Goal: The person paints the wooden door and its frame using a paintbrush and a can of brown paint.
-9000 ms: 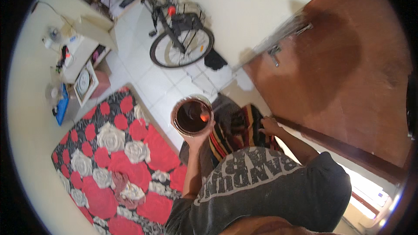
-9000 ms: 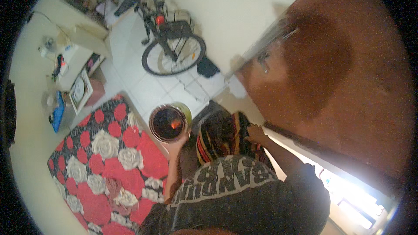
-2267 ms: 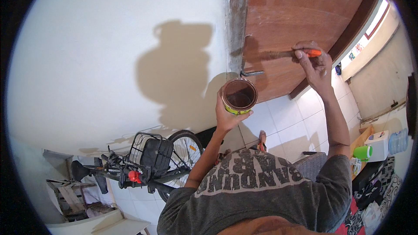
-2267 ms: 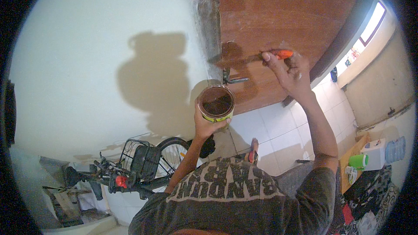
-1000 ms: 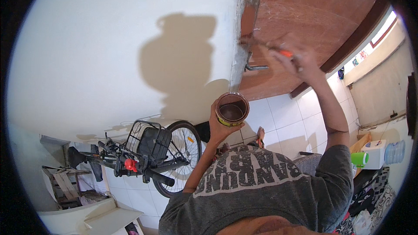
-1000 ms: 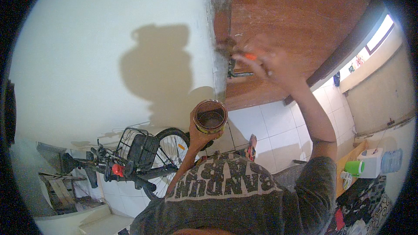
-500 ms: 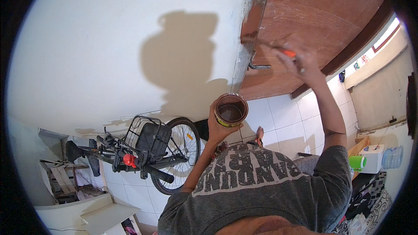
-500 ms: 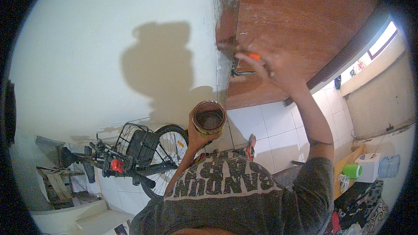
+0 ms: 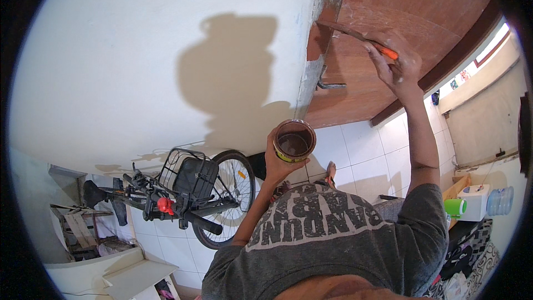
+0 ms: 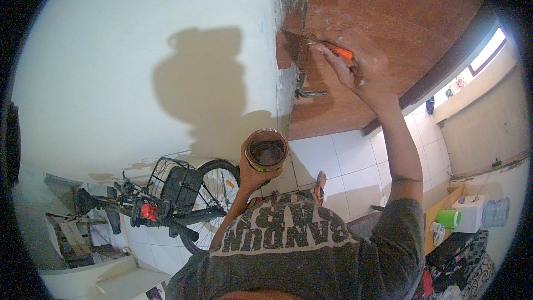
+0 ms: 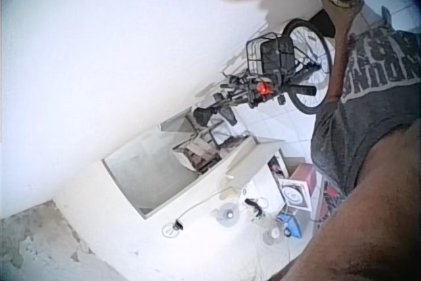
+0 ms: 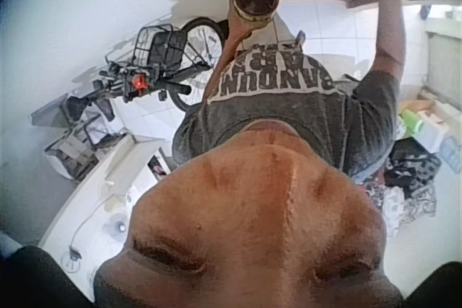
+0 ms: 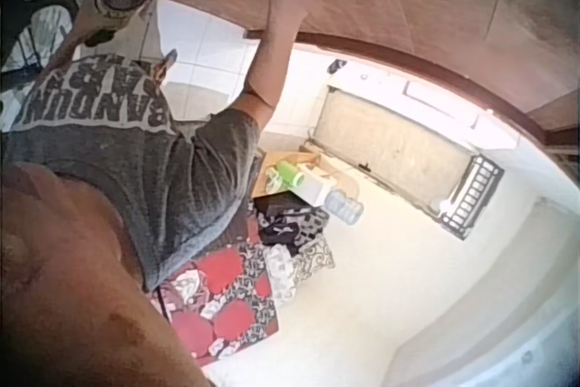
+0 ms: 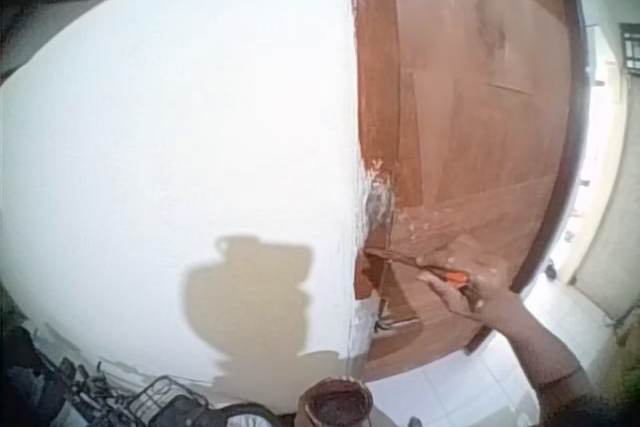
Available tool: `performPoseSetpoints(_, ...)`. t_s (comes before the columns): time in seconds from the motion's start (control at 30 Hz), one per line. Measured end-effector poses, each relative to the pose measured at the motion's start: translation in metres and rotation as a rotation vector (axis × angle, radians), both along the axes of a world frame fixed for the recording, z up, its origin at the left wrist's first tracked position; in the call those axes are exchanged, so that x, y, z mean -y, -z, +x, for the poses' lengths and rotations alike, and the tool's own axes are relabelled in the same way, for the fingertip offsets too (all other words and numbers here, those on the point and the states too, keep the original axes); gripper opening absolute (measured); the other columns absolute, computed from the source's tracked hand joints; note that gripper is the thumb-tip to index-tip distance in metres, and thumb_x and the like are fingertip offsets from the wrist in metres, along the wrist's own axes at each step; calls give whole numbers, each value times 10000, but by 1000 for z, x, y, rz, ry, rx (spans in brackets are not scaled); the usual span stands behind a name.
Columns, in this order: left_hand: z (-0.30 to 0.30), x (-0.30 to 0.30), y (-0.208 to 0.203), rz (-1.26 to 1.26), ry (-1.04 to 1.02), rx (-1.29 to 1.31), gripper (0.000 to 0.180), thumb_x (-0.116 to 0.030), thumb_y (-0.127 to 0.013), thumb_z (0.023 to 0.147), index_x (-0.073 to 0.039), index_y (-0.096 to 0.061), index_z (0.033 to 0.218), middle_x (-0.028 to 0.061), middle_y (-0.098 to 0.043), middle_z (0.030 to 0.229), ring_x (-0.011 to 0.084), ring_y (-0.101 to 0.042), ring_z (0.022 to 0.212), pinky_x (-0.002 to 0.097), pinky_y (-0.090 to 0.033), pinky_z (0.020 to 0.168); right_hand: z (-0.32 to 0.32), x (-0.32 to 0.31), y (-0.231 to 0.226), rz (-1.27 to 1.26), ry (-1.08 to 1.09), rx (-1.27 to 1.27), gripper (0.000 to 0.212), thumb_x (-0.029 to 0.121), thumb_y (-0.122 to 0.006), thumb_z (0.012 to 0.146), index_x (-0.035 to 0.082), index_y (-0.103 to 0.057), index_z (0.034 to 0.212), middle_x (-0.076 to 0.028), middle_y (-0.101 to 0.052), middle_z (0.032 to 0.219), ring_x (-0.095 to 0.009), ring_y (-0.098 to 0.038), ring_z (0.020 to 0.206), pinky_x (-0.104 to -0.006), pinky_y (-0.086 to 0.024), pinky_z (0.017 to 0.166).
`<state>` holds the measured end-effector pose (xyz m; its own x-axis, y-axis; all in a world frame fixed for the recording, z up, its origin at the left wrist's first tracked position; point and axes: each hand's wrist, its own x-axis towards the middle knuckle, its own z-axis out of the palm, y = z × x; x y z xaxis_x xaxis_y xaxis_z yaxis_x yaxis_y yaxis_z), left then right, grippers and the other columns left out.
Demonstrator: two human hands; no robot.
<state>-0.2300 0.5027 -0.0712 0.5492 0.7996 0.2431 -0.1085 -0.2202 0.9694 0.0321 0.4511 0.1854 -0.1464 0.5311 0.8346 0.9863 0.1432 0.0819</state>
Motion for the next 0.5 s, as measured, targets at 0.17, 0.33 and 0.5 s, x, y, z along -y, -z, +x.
performPoseSetpoints(0.17, 4, 2, 0, -2, 4, 20, 1093, -274, -947, 490, -25, -358, 1375, 153, -517, 1307, 271, -525, 1217, 393, -421, 1040, 0, 5, 33, -292, -86, -27, 275, 192, -724, 834, 67, -669, 1072, -110, -702, 930, -305, -682, 723, -369, -559, 647)
performPoseSetpoints(0.33, 2, 1, -2, -28, 6, -4, 1089, -285, -947, 489, -23, -364, 1371, 152, -520, 1303, 265, -529, 1213, 388, -422, 1036, -5, -15, 60, -392, -209, -131, 210, 138, -704, 847, 26, -642, 1013, -156, -671, 923, -304, -660, 745, -383, -533, 658)
performPoseSetpoints(0.5, 0, 0, 5, 38, -7, 3, 1049, -213, -941, 506, -36, -360, 1361, 138, -542, 1277, 255, -539, 1190, 393, -430, 1029, -4, -22, 63, -318, -239, -156, 155, 81, -707, 846, 6, -639, 962, -140, -649, 856, -230, -642, 680, -342, -501, 568)
